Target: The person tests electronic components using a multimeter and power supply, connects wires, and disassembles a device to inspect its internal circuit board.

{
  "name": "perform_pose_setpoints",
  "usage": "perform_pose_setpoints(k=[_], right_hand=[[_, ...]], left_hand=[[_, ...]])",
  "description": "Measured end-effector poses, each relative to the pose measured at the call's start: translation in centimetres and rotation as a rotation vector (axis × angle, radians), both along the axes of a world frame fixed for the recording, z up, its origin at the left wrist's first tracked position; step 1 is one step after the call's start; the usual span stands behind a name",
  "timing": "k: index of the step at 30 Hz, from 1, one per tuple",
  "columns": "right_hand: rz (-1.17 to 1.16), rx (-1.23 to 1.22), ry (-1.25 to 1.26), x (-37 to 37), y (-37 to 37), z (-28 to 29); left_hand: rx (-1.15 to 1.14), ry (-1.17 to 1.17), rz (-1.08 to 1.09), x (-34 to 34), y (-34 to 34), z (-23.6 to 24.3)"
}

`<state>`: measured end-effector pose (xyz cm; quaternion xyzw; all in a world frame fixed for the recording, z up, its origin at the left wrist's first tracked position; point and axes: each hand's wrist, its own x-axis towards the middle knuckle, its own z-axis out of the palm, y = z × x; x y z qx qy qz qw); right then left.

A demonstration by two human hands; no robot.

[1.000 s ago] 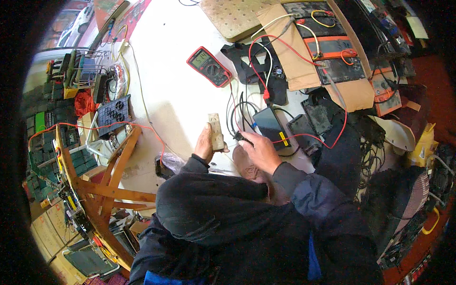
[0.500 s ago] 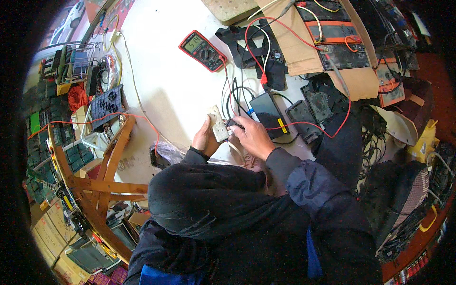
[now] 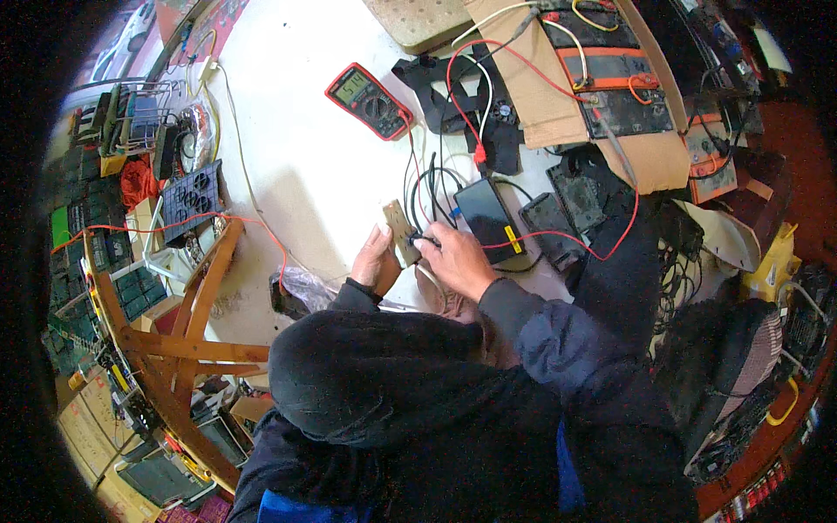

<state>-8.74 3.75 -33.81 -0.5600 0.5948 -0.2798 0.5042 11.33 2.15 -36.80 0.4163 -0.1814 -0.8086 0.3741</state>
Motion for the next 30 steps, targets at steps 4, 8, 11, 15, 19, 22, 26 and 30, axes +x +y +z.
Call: perform_pose_setpoints(k=[4, 8, 11, 15, 19, 22, 26, 30], right_hand=[[0.003, 0.026, -0.021, -0.1, -0.2, 0.3], [0.021, 0.064, -0.007, -0.3, -0.2, 0.3], [0.032, 0.076, 0.010, 0.0, -0.1, 0.2], [0.036, 0.073, 0.005, 0.4, 0.0, 0.1], [0.044, 0.087, 0.008, 0.4, 0.0, 0.2], [0.045, 0.085, 0.011, 0.3, 0.0, 0.2], [0.044, 0.057, 0.010, 0.4, 0.1, 0.1], [0.048, 0.044, 0.017, 0.3, 0.2, 0.0]], left_hand=[[0.030, -0.019, 0.028, -0.2, 0.0, 0.4], [0.110, -0.024, -0.027, -0.2, 0.2, 0.9], [0.122, -0.038, -0.072, -0.3, 0.4, 1.0], [0.126, -0.046, -0.088, -0.2, 0.5, 1.0], [0.135, -0.054, -0.089, -0.1, 0.5, 1.0], [0.132, -0.051, -0.084, -0.2, 0.5, 1.1], [0.136, -0.053, -0.088, -0.1, 0.5, 1.1], [0.127, -0.055, -0.089, -0.1, 0.5, 1.0]])
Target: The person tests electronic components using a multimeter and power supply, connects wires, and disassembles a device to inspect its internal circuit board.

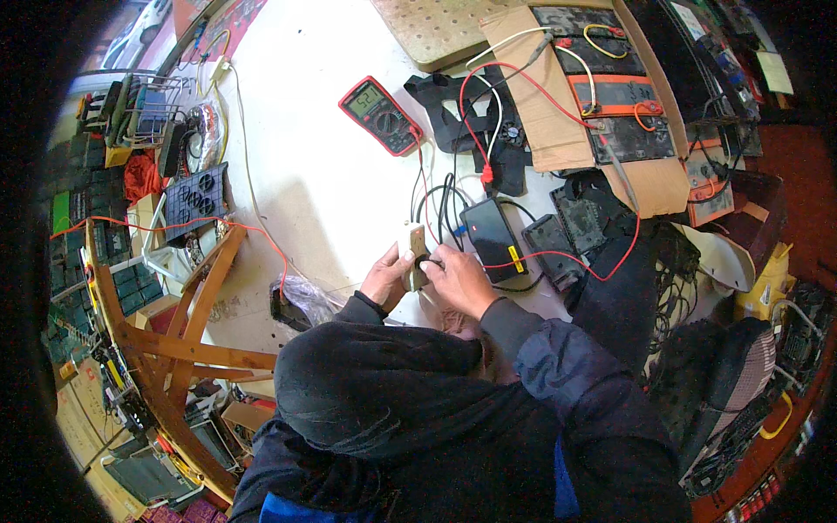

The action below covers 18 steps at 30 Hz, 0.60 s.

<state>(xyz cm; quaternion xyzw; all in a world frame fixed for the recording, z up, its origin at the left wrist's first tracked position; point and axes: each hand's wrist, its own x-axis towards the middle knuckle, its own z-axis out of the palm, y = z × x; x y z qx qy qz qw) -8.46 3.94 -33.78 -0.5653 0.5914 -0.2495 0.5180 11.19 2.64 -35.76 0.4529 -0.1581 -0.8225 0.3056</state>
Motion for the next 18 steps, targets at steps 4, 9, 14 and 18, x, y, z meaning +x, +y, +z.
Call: perform_pose_setpoints(k=[4, 9, 14, 18], right_hand=[[-0.007, -0.010, -0.018, -0.06, 0.05, -0.06], [-0.007, 0.001, -0.013, -0.04, 0.10, -0.14], [-0.013, -0.013, -0.011, 0.00, 0.16, -0.38], [-0.014, -0.023, 0.001, 0.08, 0.17, -0.58]], left_hand=[[-0.005, 0.003, 0.004, 0.05, 0.08, -0.15], [0.003, 0.000, -0.018, 0.24, 0.09, -0.36], [-0.002, -0.012, -0.026, 0.18, 0.01, -0.21], [0.006, -0.023, -0.029, 0.05, -0.10, 0.17]])
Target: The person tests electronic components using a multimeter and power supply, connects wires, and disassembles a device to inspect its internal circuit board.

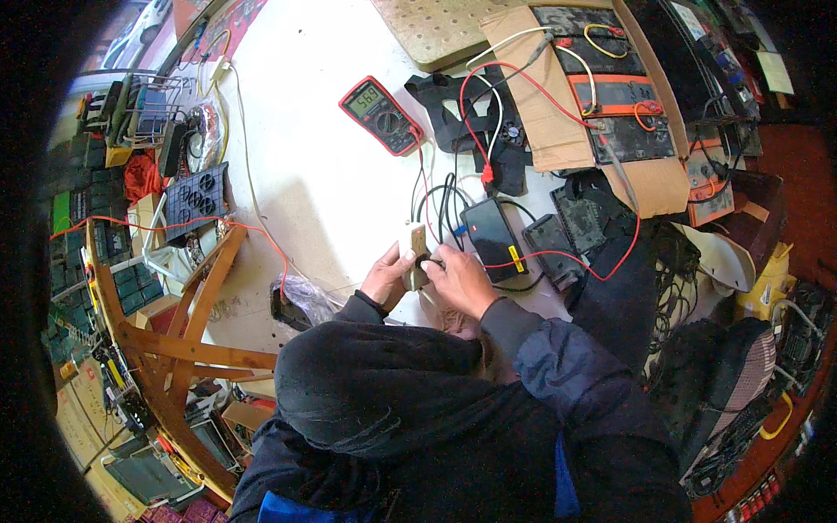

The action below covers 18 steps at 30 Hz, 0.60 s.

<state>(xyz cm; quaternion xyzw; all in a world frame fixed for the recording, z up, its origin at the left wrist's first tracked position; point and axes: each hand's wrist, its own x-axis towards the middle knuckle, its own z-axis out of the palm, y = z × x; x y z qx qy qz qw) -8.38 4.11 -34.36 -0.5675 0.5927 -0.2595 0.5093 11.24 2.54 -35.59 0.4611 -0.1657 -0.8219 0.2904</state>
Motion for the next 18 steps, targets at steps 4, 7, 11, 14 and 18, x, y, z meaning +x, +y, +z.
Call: perform_pose_setpoints(k=[4, 7, 11, 14, 18], right_hand=[[-0.007, 0.011, -0.012, -0.01, 0.02, -0.02], [-0.005, 0.004, -0.018, -0.04, 0.05, 0.02], [-0.001, -0.004, -0.005, -0.02, 0.08, 0.00], [-0.001, -0.003, -0.010, -0.03, 0.09, 0.00], [-0.003, 0.002, -0.014, -0.04, 0.06, 0.11]], left_hand=[[0.003, 0.005, -0.004, -0.06, -0.08, 0.20], [0.013, -0.018, -0.004, -0.04, -0.05, 0.16], [0.011, 0.003, 0.001, 0.02, 0.00, 0.05], [0.016, 0.010, 0.001, 0.03, -0.01, 0.01], [-0.001, 0.004, 0.008, -0.02, 0.04, -0.06]])
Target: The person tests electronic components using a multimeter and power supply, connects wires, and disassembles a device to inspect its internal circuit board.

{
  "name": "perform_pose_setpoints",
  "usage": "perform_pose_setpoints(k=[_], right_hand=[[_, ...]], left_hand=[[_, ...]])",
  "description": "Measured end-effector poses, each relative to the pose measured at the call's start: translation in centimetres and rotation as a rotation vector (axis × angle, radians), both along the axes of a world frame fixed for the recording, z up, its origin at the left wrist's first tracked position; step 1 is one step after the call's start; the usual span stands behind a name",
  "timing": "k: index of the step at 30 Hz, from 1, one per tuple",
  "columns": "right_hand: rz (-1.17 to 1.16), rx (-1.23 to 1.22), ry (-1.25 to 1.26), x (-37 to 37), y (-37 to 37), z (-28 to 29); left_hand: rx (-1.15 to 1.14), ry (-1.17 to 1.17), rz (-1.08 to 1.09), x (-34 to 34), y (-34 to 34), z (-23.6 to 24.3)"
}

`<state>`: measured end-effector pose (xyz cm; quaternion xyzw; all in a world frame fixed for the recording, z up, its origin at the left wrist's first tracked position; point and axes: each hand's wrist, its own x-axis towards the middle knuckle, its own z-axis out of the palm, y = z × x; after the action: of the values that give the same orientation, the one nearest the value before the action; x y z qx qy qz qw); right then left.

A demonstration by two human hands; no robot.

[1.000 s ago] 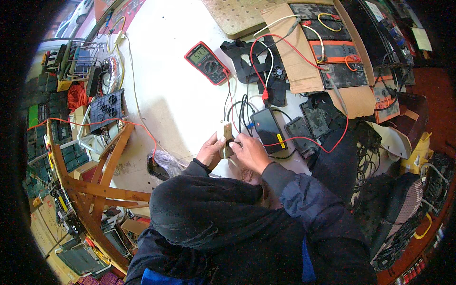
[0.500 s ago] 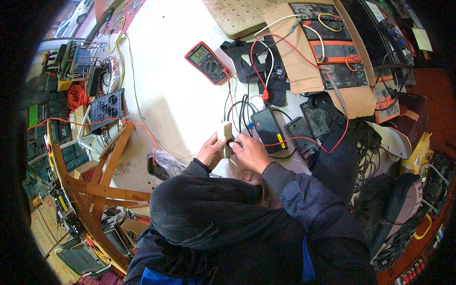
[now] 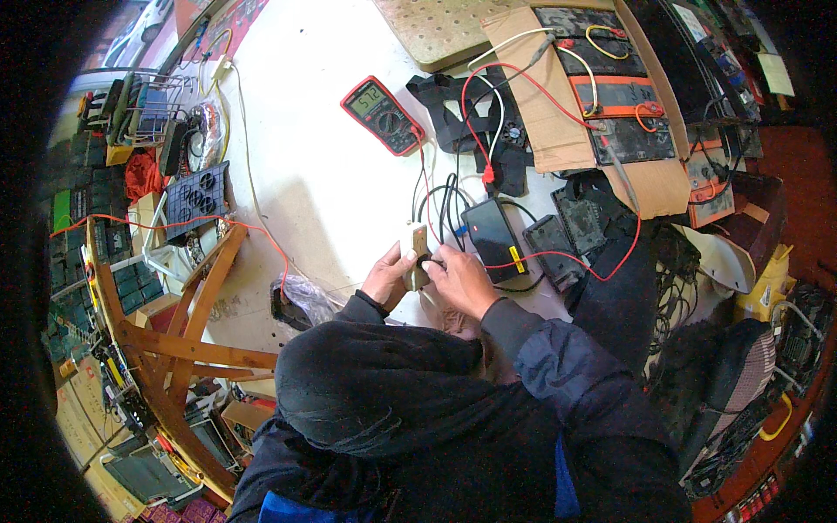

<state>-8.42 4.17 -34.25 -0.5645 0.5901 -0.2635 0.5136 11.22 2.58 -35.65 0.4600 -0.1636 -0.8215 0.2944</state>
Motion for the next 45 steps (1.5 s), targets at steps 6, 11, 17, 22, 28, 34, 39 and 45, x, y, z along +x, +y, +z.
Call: perform_pose_setpoints(k=[6, 11, 17, 22, 28, 34, 39, 45], right_hand=[[0.001, 0.038, 0.005, 0.02, -0.11, 0.31], [0.007, 0.053, 0.011, -0.03, -0.15, 0.49], [0.022, 0.066, 0.025, -0.06, -0.18, 0.46], [0.008, 0.047, 0.007, -0.06, -0.10, 0.32], [-0.001, 0.058, 0.014, -0.01, -0.09, 0.32], [0.009, 0.048, 0.026, -0.07, -0.13, 0.52], [0.012, 0.051, 0.024, -0.04, -0.11, 0.46], [0.021, 0.072, 0.026, -0.02, -0.10, 0.25]], left_hand=[[-0.033, -0.008, -0.027, 0.14, 0.03, -0.31], [-0.040, -0.013, -0.034, 0.17, -0.02, -0.36], [-0.020, 0.003, -0.006, 0.07, 0.07, -0.31], [-0.050, -0.005, -0.030, 0.07, -0.02, -0.51], [-0.010, 0.005, -0.011, 0.02, -0.04, -0.13], [-0.019, 0.002, -0.011, -0.04, -0.08, 0.07], [-0.030, 0.004, -0.028, 0.04, -0.05, -0.22], [-0.047, -0.005, -0.039, -0.03, -0.05, -0.52]])
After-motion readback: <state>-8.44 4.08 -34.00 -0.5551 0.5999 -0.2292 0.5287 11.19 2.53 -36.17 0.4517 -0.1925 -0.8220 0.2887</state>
